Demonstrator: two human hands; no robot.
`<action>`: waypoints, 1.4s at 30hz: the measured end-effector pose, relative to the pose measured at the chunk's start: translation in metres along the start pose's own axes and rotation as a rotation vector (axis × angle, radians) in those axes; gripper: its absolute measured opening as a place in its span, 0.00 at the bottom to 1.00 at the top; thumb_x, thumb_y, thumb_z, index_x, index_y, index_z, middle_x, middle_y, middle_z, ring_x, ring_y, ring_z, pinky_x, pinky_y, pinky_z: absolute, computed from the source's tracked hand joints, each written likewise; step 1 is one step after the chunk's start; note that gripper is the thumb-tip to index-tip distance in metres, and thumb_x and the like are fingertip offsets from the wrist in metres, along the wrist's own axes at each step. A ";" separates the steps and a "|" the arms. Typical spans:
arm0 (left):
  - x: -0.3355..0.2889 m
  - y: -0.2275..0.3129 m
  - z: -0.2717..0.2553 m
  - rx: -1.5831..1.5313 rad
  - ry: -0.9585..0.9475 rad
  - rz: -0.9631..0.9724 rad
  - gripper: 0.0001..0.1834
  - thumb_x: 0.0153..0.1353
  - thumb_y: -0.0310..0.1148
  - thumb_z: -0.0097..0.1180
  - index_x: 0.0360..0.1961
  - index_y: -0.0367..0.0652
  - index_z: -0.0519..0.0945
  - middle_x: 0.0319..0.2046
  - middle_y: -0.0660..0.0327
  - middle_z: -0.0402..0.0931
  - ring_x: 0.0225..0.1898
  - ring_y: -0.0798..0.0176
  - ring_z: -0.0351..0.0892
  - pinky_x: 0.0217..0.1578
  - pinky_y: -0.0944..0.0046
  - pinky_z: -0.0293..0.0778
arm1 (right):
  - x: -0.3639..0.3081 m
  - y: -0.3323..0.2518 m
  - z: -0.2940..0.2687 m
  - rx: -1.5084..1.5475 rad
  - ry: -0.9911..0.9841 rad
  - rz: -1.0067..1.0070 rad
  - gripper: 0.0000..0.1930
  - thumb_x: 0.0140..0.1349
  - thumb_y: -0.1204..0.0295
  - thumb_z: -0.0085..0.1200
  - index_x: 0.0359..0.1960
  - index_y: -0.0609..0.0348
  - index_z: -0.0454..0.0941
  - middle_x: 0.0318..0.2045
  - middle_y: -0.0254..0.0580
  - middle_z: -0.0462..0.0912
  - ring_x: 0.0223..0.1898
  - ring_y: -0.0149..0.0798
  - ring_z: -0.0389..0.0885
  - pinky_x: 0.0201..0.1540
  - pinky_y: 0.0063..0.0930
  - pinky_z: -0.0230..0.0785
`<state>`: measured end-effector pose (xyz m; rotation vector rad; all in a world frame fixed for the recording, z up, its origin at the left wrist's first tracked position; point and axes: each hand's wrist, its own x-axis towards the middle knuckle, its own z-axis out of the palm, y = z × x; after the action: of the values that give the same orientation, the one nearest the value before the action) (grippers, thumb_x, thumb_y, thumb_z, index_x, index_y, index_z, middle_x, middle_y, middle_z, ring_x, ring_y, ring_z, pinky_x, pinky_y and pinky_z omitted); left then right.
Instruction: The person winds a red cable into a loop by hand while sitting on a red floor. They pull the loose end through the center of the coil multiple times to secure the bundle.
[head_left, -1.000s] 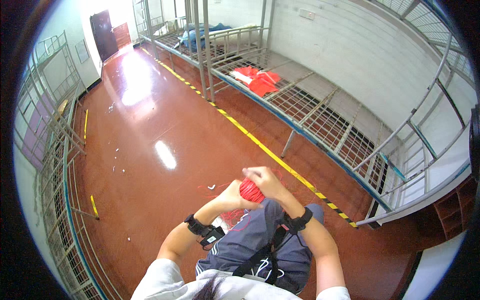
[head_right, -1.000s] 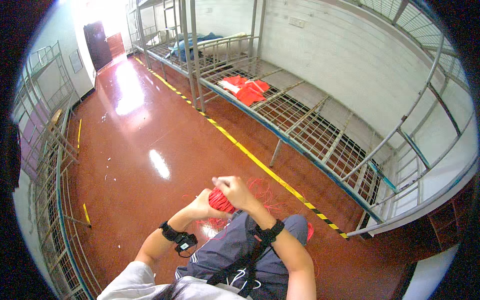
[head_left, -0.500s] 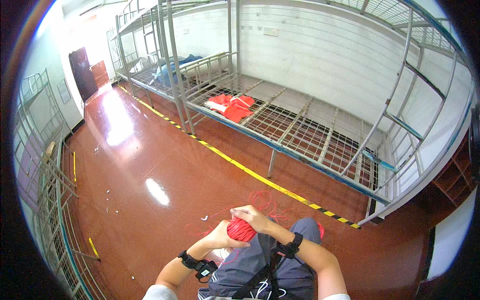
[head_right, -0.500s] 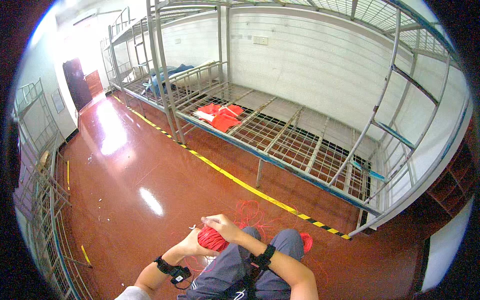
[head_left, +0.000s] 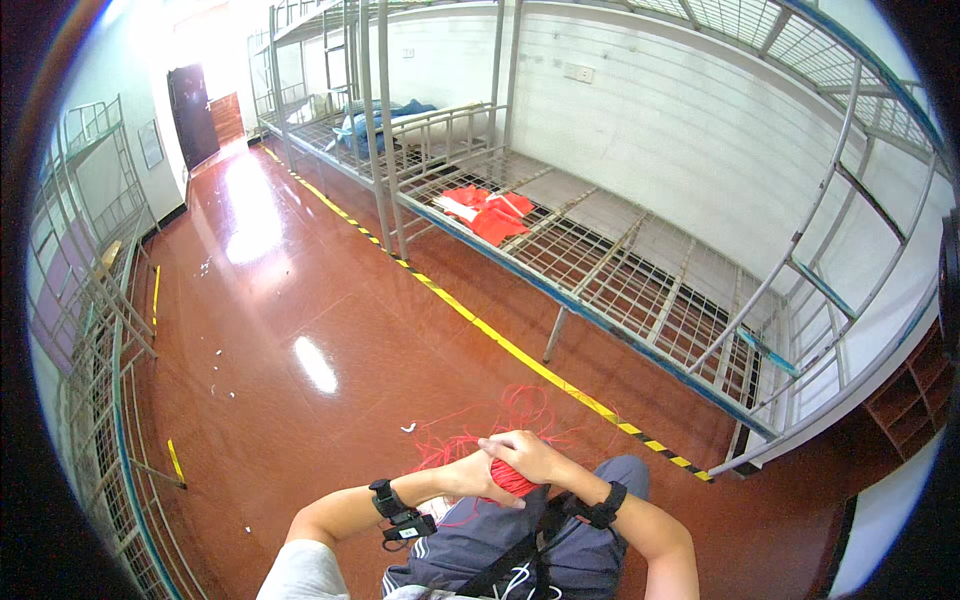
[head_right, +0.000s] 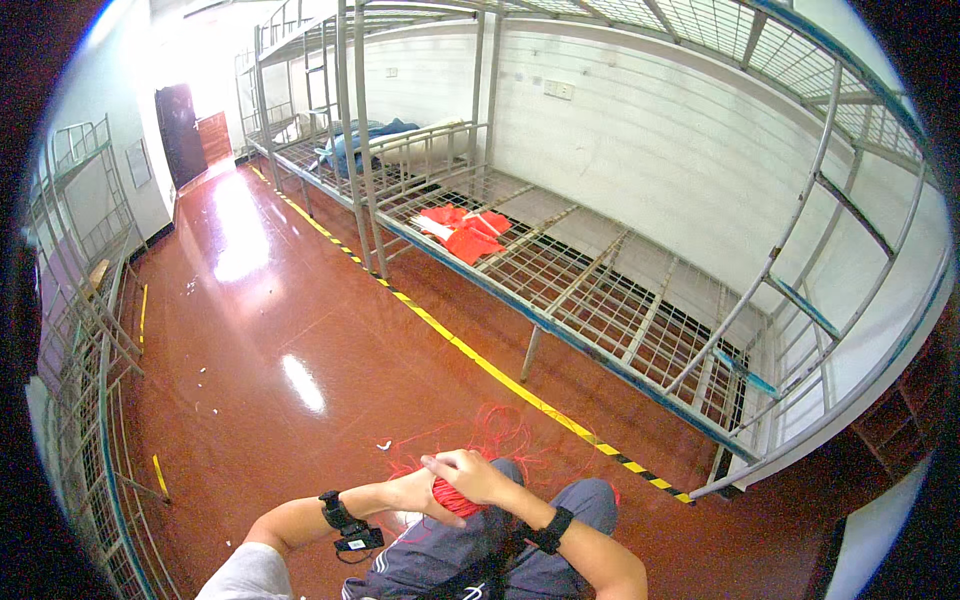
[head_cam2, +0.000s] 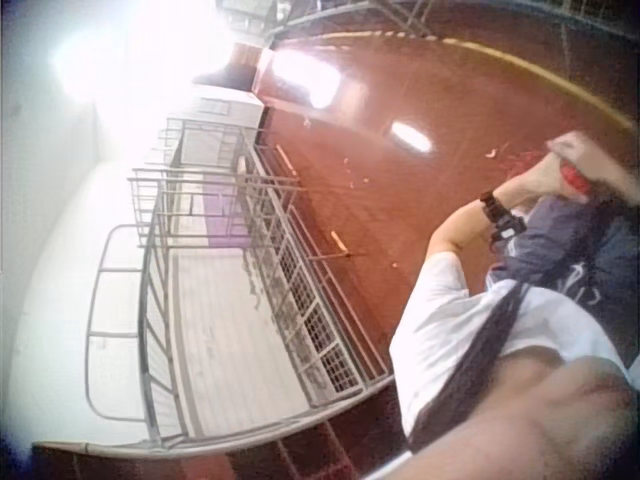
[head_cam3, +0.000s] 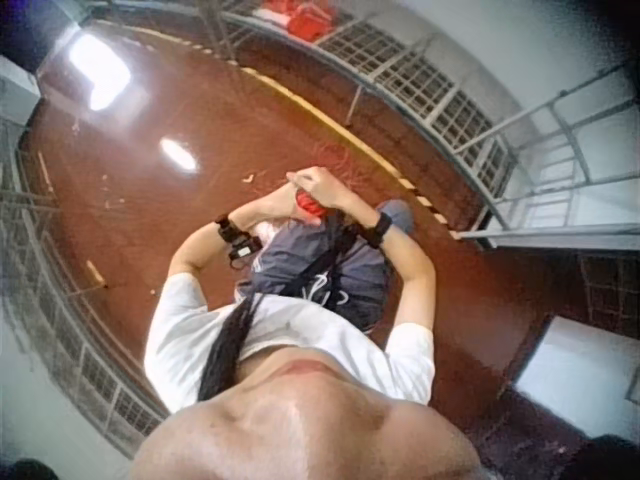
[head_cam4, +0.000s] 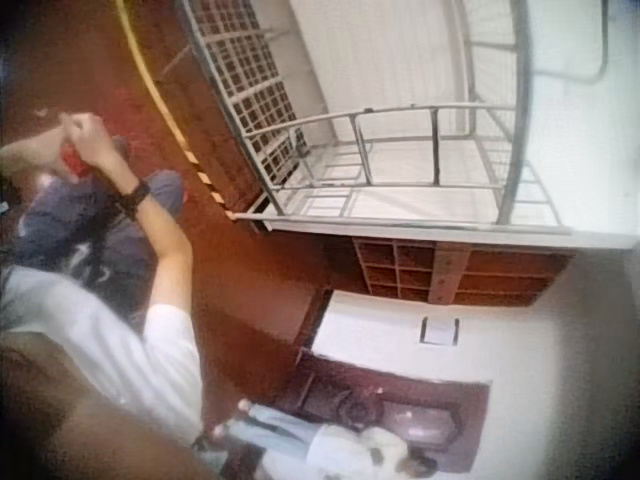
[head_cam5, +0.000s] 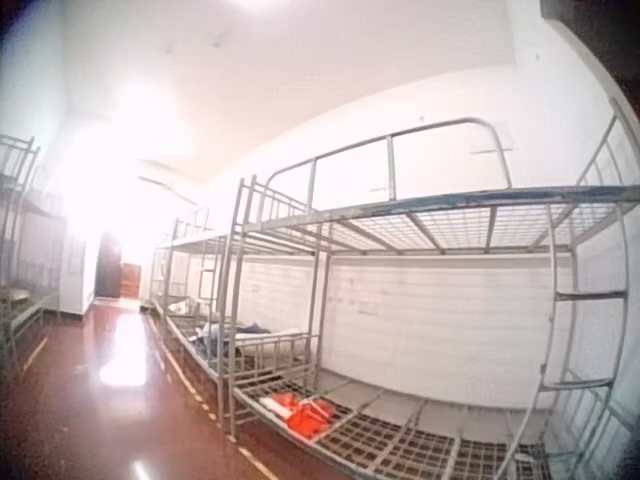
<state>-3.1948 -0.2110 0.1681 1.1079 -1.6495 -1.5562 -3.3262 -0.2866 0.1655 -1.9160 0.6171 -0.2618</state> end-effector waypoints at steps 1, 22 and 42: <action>-0.001 0.002 0.001 -0.051 0.049 0.000 0.27 0.39 0.32 0.70 0.41 0.38 0.71 0.34 0.63 0.73 0.35 0.68 0.71 0.39 0.66 0.70 | 0.001 -0.003 0.001 -0.064 0.033 -0.011 0.21 0.63 0.57 0.41 0.29 0.66 0.75 0.27 0.57 0.78 0.31 0.47 0.79 0.33 0.36 0.66; 0.000 -0.008 -0.022 0.006 0.152 -0.041 0.20 0.40 0.38 0.70 0.31 0.39 0.76 0.26 0.66 0.74 0.30 0.72 0.72 0.34 0.69 0.70 | 0.034 0.031 0.006 0.279 0.203 -0.173 0.19 0.63 0.61 0.39 0.30 0.65 0.75 0.26 0.45 0.78 0.32 0.37 0.76 0.39 0.29 0.66; -0.002 -0.037 -0.080 -1.143 0.858 0.373 0.05 0.57 0.32 0.51 0.29 0.43 0.71 0.19 0.68 0.67 0.22 0.74 0.64 0.27 0.72 0.65 | 0.055 0.087 0.097 0.573 -0.139 0.000 0.24 0.64 0.50 0.37 0.36 0.58 0.76 0.25 0.30 0.75 0.28 0.28 0.71 0.32 0.22 0.64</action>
<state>-3.1181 -0.2465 0.1418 0.5924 -0.2295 -1.1718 -3.2627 -0.2658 0.0415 -1.3678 0.3937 -0.2688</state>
